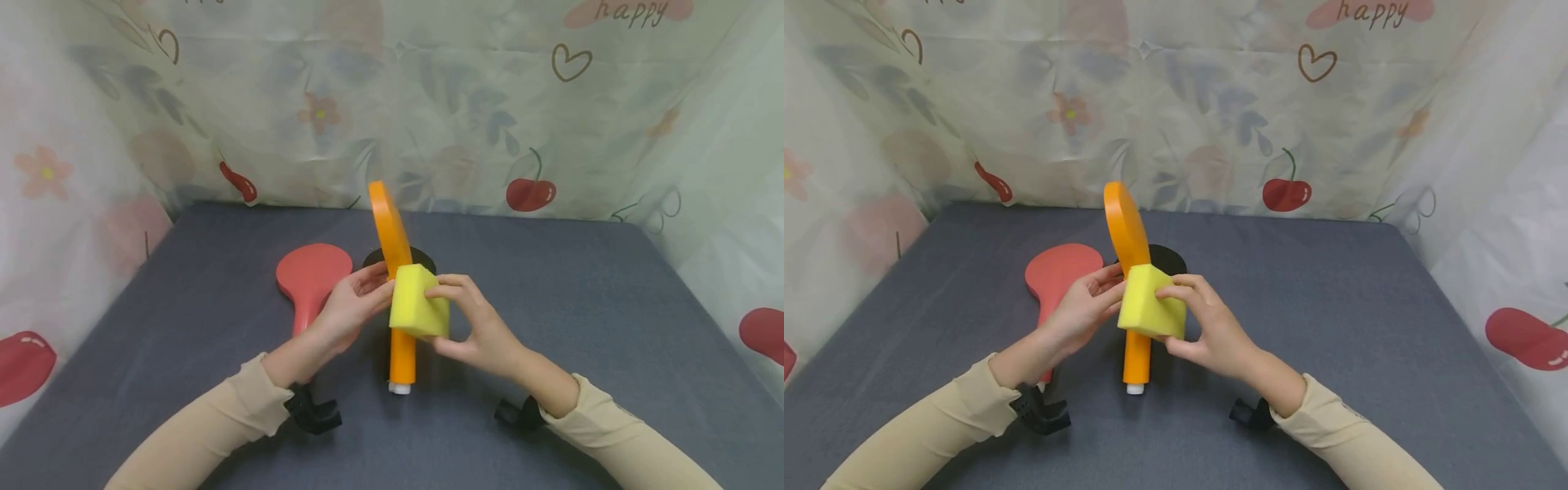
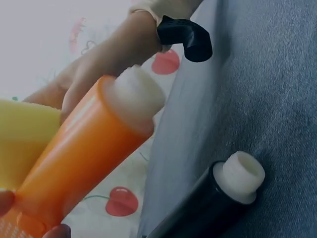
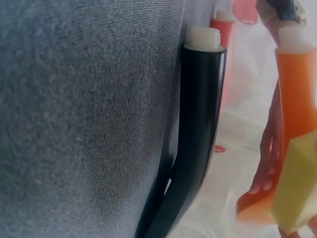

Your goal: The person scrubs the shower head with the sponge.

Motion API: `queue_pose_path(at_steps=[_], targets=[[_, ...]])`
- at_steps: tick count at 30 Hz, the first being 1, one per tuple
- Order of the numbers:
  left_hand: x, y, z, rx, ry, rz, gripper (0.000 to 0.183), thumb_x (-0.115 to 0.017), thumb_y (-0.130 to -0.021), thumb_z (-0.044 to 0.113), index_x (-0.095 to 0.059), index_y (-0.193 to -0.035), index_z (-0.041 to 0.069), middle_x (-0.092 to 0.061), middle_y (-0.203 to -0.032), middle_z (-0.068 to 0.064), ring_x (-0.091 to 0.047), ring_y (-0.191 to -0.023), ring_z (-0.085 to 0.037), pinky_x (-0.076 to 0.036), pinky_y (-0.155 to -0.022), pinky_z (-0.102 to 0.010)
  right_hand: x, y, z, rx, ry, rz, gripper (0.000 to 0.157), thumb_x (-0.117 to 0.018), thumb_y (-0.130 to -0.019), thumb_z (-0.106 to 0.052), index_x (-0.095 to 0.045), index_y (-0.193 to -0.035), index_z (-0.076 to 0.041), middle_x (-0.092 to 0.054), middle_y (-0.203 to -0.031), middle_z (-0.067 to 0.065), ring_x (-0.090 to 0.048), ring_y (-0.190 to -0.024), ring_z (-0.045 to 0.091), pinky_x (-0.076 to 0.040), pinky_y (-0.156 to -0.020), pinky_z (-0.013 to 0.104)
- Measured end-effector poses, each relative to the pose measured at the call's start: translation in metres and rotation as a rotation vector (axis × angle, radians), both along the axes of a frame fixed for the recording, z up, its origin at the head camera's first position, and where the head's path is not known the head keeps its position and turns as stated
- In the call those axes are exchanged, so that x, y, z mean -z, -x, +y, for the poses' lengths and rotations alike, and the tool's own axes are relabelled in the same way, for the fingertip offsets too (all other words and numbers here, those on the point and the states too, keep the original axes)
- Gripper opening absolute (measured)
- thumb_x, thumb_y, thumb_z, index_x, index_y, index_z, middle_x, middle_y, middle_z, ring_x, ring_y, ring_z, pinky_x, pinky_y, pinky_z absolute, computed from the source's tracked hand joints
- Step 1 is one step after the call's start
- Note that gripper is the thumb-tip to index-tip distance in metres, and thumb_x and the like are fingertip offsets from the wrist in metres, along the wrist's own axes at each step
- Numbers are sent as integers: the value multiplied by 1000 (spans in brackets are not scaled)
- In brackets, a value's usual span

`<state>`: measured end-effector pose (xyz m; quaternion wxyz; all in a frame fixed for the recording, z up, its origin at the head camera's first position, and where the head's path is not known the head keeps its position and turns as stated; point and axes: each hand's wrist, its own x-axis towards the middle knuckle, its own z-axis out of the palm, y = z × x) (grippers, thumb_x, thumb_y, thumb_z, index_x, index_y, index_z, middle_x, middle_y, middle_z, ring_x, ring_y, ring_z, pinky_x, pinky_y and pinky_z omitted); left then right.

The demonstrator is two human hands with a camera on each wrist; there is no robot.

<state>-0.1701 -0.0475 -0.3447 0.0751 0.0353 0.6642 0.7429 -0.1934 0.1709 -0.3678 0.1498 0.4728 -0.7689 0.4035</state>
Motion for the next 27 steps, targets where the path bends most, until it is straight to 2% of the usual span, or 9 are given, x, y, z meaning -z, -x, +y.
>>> queue_pose_path(at_steps=[5, 8, 13, 19, 23, 27], targets=[[0, -1, 1, 20, -75, 12, 42, -45, -99, 13, -36, -138, 0, -47, -134, -14, -54, -109, -13, -42, -106, -35, 0, -6, 3, -40, -80, 47, 59, -75, -69, -5, -51, -121, -14, -46, -127, 11, -46, -112, 24, -48, -87, 43], [0, -1, 1, 11, -99, 7, 40, -42, -100, 14, -36, -137, 0, -48, -129, -11, -54, -104, -12, -45, -101, -29, 1, -8, 5, -67, -126, 114, 58, -76, -67, -8, -54, -120, -18, -47, -127, 12, -47, -112, 26, -46, -85, 46], [-1, -1, 0, -13, -120, 14, 40, -40, -100, 14, -35, -138, 2, -47, -131, -11, -53, -106, -14, -48, -94, -22, 2, -12, 8, -136, -191, 241, 59, -80, -64, -15, -58, -117, -23, -49, -126, 10, -47, -112, 23, -43, -86, 43], [-1, 0, 0, -30, -147, 9, 42, -42, -100, 14, -34, -139, 4, -46, -134, -12, -53, -109, -14, -45, -101, -28, 0, -14, 9, -213, -210, 310, 58, -79, -60, -18, -60, -115, -24, -50, -124, 8, -46, -112, 20, -42, -86, 43], [-1, 0, 0, -28, -164, 7, 42, -41, -100, 14, -33, -140, 4, -45, -135, -12, -53, -109, -14, -46, -100, -26, -1, -12, 8, -185, -196, 299, 55, -79, -63, -20, -61, -115, -24, -50, -123, 8, -46, -112, 20, -41, -86, 42], [0, 0, -1, -20, -173, 12, 42, -39, -100, 14, -32, -140, 3, -47, -129, -11, -54, -104, -13, -50, -91, -20, -1, -5, 4, -141, -144, 278, 54, -78, -66, -19, -60, -117, -22, -51, -122, 10, -48, -110, 22, -41, -85, 44]])
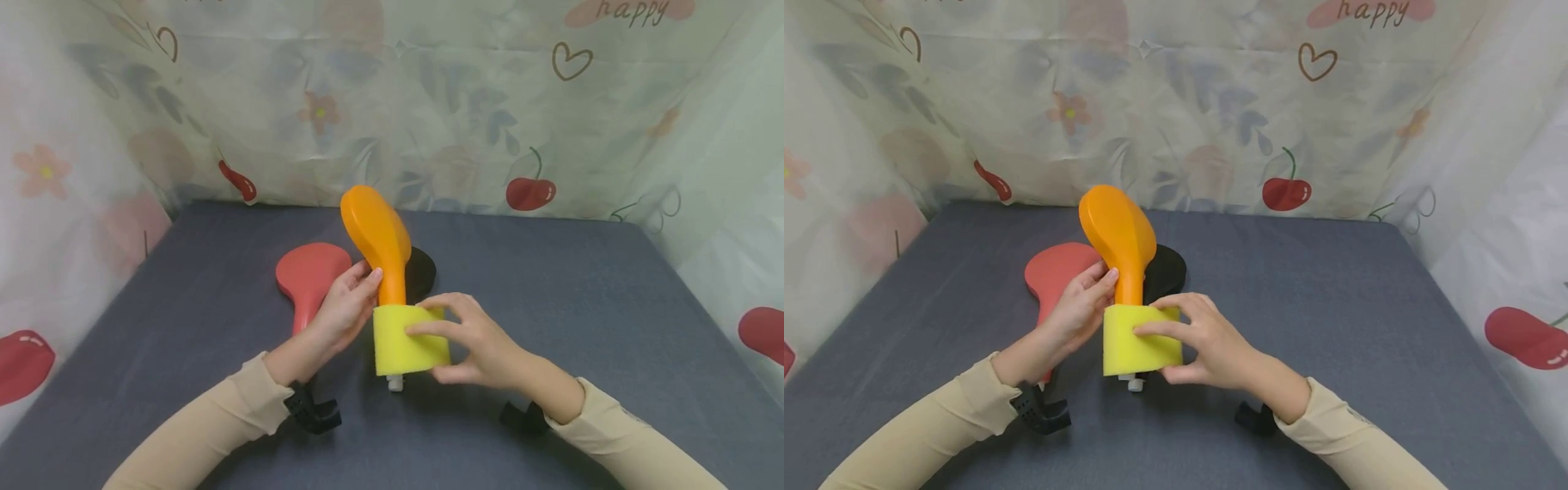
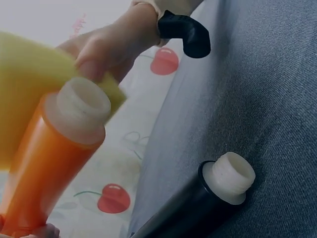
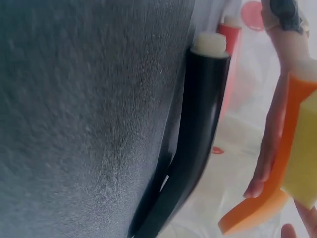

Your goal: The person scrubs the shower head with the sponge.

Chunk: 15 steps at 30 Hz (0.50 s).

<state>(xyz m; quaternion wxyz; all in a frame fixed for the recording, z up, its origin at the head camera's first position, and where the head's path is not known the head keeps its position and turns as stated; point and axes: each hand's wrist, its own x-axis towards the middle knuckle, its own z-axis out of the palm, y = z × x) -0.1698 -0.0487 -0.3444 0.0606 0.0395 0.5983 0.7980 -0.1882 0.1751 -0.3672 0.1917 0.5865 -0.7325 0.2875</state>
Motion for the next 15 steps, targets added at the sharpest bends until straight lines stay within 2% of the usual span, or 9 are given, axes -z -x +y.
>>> queue_pose_path(at_steps=[3, 7, 15], targets=[[0, 0, -1, 2, 0, -5, 42, -40, -101, 15, -32, -140, 2, -49, -124, -9, -55, -97, -11, -51, -85, -18, -1, 6, -3, 31, 30, -16, 55, -78, -67, -17, -59, -118, -21, -51, -121, 12, -47, -108, 25, -41, -84, 47], [1, 1, -2, 16, -10, -17, 43, -39, -101, 16, -30, -140, 2, -48, -122, -6, -55, -97, -9, -50, -84, -17, -5, 12, -7, 85, 50, -70, 56, -78, -68, -16, -57, -120, -19, -50, -122, 13, -46, -108, 27, -41, -84, 49], [1, 1, -4, 112, -46, -39, 47, -35, -102, 20, -23, -145, 8, -39, -140, -9, -51, -109, -9, -48, -92, -18, -11, 28, -15, 163, 188, -217, 54, -76, -70, -7, -57, -120, -12, -49, -120, 13, -47, -111, 26, -45, -86, 46]])
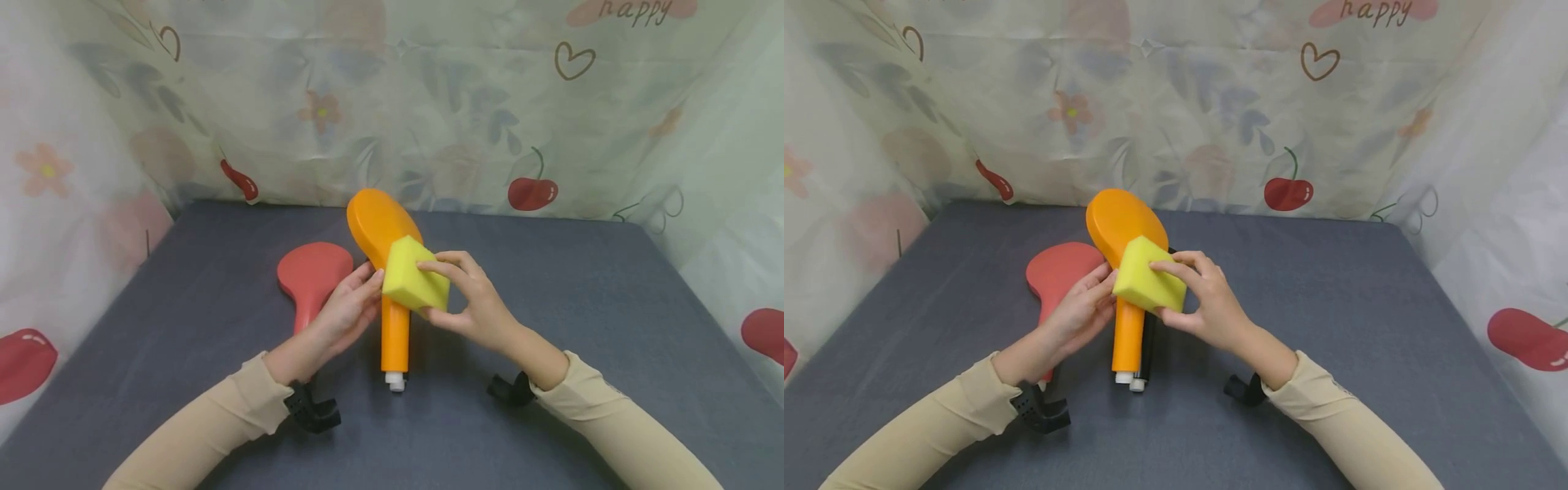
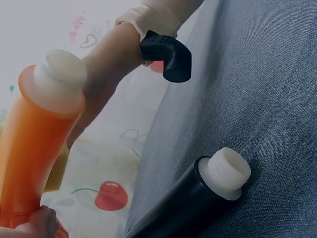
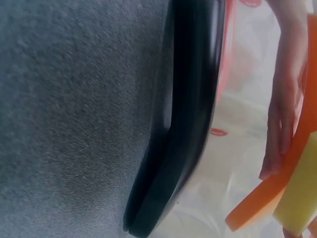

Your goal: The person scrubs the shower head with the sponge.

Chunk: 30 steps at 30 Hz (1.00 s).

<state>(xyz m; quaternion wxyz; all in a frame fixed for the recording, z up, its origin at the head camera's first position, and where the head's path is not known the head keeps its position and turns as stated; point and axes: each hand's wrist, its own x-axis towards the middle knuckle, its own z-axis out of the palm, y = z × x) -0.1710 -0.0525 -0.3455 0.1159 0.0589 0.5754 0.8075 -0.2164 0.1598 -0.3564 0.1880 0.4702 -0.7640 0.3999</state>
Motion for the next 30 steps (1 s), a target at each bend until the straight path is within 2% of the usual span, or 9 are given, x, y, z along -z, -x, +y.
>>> queue_pose_path(at_steps=[5, 11, 15, 20, 25, 30], targets=[[-1, 0, 0, 17, 0, 0, 47, -35, -102, 21, -23, -146, 8, -40, -137, -7, -50, -109, -10, -46, -91, -18, -1, 1, 0, 0, 19, -33, 53, -75, -71, -8, -57, -121, -11, -49, -120, 13, -47, -112, 26, -46, -86, 45], [2, 0, -2, 41, 45, 20, 52, -47, -98, 23, -29, -143, 4, -51, -122, 0, -55, -102, -7, -48, -89, -18, -2, 2, 1, -5, 28, -52, 54, -74, -71, -6, -56, -122, -11, -49, -121, 13, -46, -112, 26, -46, -86, 46], [3, 0, -2, 19, 50, -2, 46, -46, -98, 16, -34, -140, 1, -54, -116, 2, -58, -100, -5, -49, -90, -18, -4, 0, 4, -16, 11, -68, 53, -74, -72, -7, -57, -122, -11, -49, -121, 12, -46, -113, 24, -45, -88, 44], [2, 1, -2, -40, 51, -29, 45, -47, -98, 14, -35, -139, 1, -53, -125, -4, -60, -100, -4, -49, -92, -20, -2, -4, 10, -27, -39, -67, 53, -75, -72, -7, -58, -122, -12, -49, -121, 10, -46, -110, 21, -47, -86, 39], [1, 1, -1, -68, 48, -38, 47, -48, -97, 15, -35, -140, 3, -47, -137, -12, -59, -104, -5, -48, -95, -23, 2, -12, 15, -68, -77, -7, 57, -75, -70, -7, -57, -123, -15, -47, -124, 12, -45, -109, 22, -49, -82, 37], [0, 0, -1, -78, 33, -6, 46, -48, -97, 13, -33, -140, 3, -47, -135, -11, -58, -104, -6, -48, -95, -23, 6, -18, 18, -99, -97, 80, 56, -75, -72, -11, -57, -124, -19, -47, -124, 14, -43, -109, 24, -46, -80, 37]])
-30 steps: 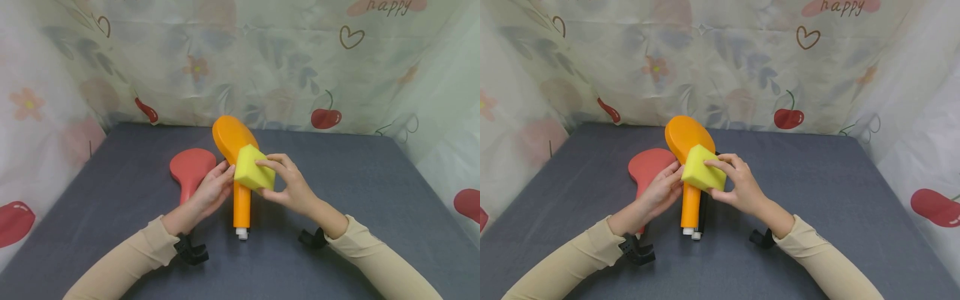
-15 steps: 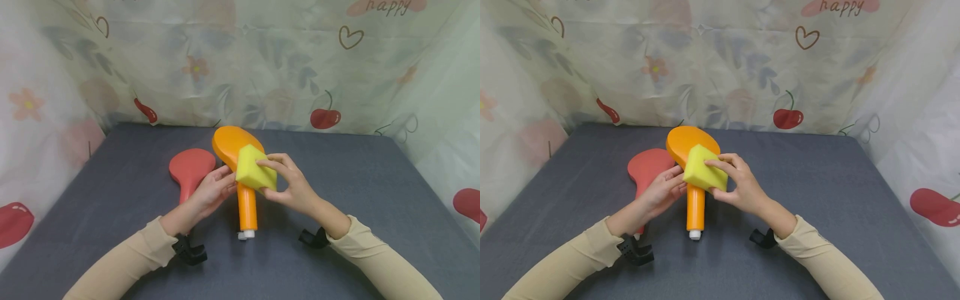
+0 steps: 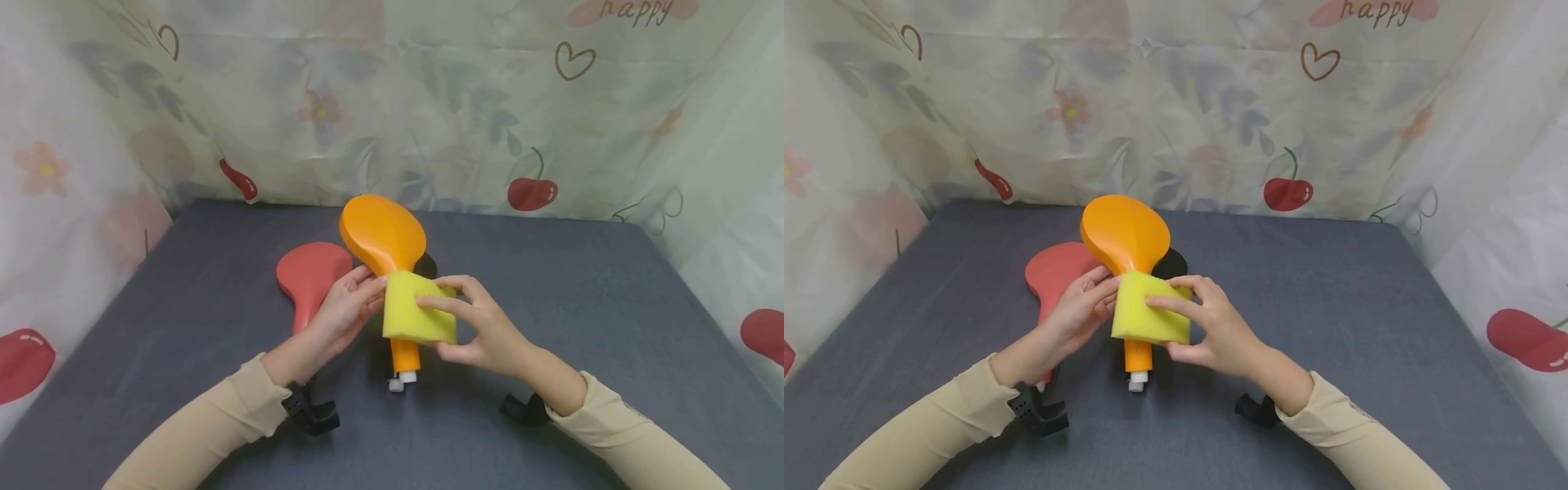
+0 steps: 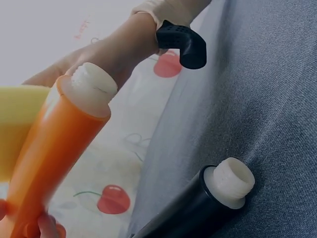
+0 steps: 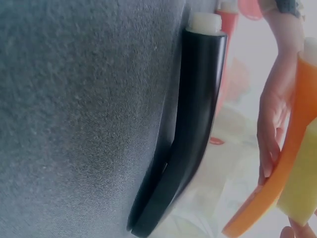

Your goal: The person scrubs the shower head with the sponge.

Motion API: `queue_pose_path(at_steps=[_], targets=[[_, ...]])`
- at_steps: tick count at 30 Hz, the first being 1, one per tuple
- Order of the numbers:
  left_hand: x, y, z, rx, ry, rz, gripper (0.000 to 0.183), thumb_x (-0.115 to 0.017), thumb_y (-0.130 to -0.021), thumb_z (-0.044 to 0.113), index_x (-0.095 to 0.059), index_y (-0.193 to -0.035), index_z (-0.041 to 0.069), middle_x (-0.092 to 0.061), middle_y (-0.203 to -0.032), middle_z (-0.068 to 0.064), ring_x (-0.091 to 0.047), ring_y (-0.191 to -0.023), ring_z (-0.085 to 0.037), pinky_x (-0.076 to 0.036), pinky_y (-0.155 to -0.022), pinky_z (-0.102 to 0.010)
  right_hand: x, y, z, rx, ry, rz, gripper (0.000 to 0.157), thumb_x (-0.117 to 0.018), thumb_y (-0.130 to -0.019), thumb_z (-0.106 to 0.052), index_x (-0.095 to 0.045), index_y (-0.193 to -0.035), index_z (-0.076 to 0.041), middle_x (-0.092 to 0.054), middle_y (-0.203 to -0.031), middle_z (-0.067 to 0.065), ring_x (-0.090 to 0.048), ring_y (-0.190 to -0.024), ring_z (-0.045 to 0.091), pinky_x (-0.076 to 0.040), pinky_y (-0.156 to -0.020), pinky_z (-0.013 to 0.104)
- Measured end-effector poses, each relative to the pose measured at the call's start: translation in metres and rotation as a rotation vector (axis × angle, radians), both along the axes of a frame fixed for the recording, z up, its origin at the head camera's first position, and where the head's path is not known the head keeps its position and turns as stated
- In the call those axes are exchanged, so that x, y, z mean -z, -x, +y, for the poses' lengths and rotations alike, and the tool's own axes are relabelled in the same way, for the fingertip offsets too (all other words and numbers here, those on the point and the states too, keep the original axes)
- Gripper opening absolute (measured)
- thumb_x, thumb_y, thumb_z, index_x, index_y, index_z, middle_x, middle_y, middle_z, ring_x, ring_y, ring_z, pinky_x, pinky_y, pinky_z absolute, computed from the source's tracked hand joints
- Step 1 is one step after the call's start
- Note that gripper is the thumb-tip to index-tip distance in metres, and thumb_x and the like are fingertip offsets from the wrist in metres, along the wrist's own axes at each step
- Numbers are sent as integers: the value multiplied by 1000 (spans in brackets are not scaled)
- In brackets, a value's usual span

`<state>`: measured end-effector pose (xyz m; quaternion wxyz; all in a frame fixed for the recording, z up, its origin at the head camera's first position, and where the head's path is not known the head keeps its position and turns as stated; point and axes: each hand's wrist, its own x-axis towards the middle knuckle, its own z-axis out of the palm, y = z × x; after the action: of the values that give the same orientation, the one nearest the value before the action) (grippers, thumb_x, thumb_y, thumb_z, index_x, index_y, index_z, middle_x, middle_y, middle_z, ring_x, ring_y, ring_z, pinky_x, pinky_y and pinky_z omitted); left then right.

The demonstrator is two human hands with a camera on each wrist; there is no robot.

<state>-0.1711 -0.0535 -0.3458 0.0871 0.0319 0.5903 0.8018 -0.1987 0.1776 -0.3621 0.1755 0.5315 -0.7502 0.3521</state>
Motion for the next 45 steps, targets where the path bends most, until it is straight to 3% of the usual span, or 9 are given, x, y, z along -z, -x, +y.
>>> queue_pose_path(at_steps=[6, 13, 20, 24, 28, 36, 45], targets=[[0, -1, 2, -7, 8, -1, 45, -49, -97, 13, -35, -139, 4, -49, -130, -8, -57, -104, -7, -48, -95, -23, 1, -3, 0, -11, 4, 53, 47, -71, -79, -20, -57, -124, -21, -47, -124, 14, -42, -107, 24, -43, -80, 39], [4, 1, 2, -41, 63, 20, 41, -51, -96, 13, -41, -135, 4, -54, -117, 0, -57, -98, -10, -49, -93, -23, 1, -9, -2, -44, -31, 178, 58, -78, -65, -14, -60, -119, -22, -51, -121, 15, -46, -105, 24, -42, -80, 42], [1, 2, 1, -142, 43, 10, 41, -51, -95, 10, -44, -135, 5, -56, -118, -2, -60, -98, -7, -49, -96, -26, 3, -18, -1, -118, -141, 220, 54, -77, -65, -20, -62, -117, -24, -50, -122, 11, -47, -109, 21, -42, -82, 38], [1, 3, 1, -155, 34, -9, 42, -51, -95, 10, -42, -136, 5, -55, -123, -5, -60, -97, -6, -50, -94, -24, 3, -18, 0, -138, -161, 245, 57, -79, -62, -18, -63, -116, -24, -50, -122, 11, -47, -110, 21, -42, -81, 38], [0, 4, 2, -152, 21, -26, 44, -50, -96, 9, -40, -138, 5, -51, -130, -10, -60, -97, -4, -49, -95, -24, 1, -13, 2, -87, -149, 205, 56, -79, -64, -19, -61, -116, -24, -50, -123, 11, -47, -111, 22, -40, -83, 40], [-1, 3, 1, -114, 22, -58, 45, -49, -96, 9, -37, -140, 5, -46, -139, -13, -59, -102, -3, -49, -95, -22, 0, 3, -2, 25, -70, 39, 58, -79, -67, -13, -57, -120, -17, -49, -123, 13, -46, -110, 27, -42, -84, 48], [-1, -1, 0, -9, 18, -39, 45, -46, -97, 10, -35, -141, 7, -45, -140, -12, -58, -104, -3, -44, -102, -26, 1, 20, -10, 138, 95, -101, 58, -78, -70, -6, -50, -121, -9, -49, -119, 11, -46, -109, 23, -48, -85, 39]])
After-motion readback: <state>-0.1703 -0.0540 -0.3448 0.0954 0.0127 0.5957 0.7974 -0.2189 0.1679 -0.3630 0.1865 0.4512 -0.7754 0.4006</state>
